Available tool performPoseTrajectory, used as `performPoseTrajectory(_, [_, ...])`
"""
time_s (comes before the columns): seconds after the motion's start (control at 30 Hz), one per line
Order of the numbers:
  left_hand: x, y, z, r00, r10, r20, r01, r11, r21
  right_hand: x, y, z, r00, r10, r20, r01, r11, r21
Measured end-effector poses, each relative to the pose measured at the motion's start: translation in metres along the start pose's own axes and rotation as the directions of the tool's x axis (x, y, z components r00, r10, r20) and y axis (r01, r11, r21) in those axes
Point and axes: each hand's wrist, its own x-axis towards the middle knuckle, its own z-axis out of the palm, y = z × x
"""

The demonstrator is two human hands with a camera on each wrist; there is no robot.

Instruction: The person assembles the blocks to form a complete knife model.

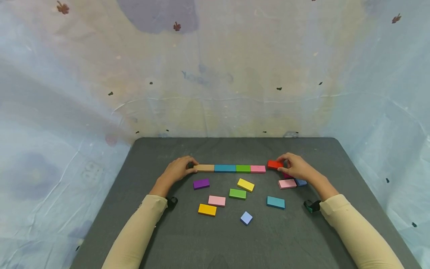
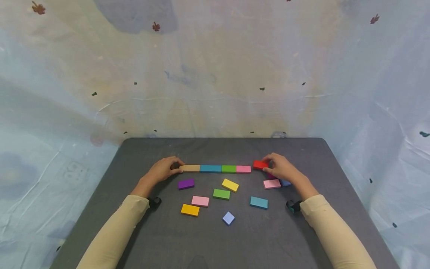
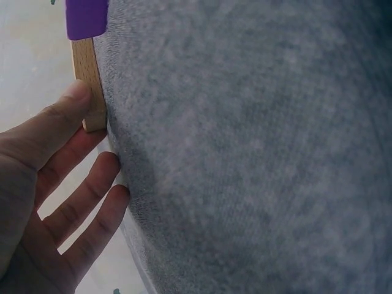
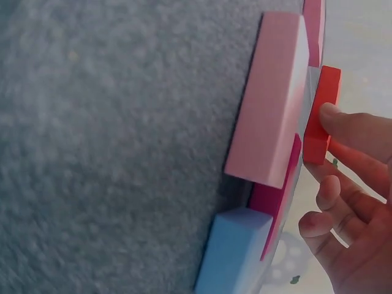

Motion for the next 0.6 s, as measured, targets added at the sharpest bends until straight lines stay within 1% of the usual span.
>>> performPoseTrajectory(0.3, [0.0005,-0.0020,0.0000,1.000,0.004,-0.003,-0.004,1.000,-0.020,0.0006,-0.0021,0.0069,1.000,0.004,0.031,-0.004,1.000,-0.019])
performPoseTrajectory(0.6, [0.0009,-0.0021,0.0012,1.000,0.004,-0.003,-0.004,1.000,-0.003,0.0006,-0.0045,0.0090,0.998,0.004,0.063,-0.001,0.999,-0.040])
